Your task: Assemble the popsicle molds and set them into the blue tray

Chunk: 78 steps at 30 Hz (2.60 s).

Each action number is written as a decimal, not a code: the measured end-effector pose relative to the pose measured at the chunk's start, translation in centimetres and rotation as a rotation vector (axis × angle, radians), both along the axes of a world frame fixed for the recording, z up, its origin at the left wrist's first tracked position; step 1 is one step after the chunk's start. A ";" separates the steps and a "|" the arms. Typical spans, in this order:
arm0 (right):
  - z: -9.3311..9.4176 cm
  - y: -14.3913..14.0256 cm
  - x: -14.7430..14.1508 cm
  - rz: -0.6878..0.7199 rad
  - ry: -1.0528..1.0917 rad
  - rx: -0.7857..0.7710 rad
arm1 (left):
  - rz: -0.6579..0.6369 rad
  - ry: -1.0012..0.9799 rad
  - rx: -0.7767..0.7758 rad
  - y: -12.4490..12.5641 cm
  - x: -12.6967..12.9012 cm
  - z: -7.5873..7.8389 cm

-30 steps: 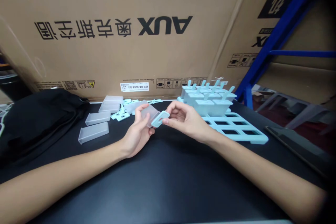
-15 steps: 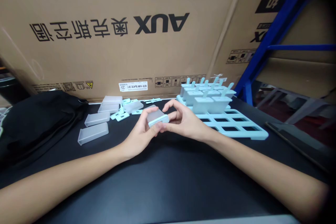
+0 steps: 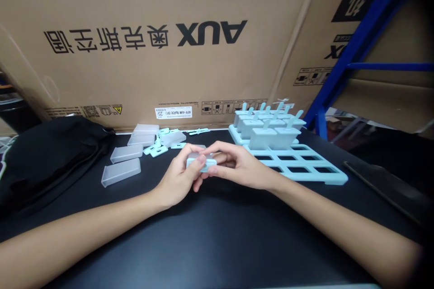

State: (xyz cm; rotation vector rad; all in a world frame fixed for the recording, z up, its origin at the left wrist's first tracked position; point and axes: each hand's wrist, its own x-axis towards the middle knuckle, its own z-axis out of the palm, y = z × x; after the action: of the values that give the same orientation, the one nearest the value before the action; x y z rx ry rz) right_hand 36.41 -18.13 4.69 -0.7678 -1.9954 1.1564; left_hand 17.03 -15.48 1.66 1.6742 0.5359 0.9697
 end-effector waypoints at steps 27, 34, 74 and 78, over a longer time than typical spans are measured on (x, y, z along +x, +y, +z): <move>0.3 -1.1 -0.8 -0.307 -0.755 0.517 | 0.223 0.464 0.535 0.7 -1.1 0.0; 0.2 -1.0 -1.2 -0.350 -0.841 0.521 | 0.136 0.400 0.470 1.1 -1.1 0.4; 3.0 0.3 1.4 -0.482 -0.338 -0.083 | -0.291 0.126 0.021 0.7 -1.0 0.4; 3.6 0.0 1.5 -0.458 -0.010 -0.099 | -0.297 0.174 0.051 1.0 -0.8 0.4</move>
State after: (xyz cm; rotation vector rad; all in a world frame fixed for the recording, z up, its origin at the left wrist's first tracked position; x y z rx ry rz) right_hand 37.90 -18.17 8.34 -1.2067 -1.6562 0.9798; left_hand 16.18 -14.50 2.06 1.8330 0.3640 0.6313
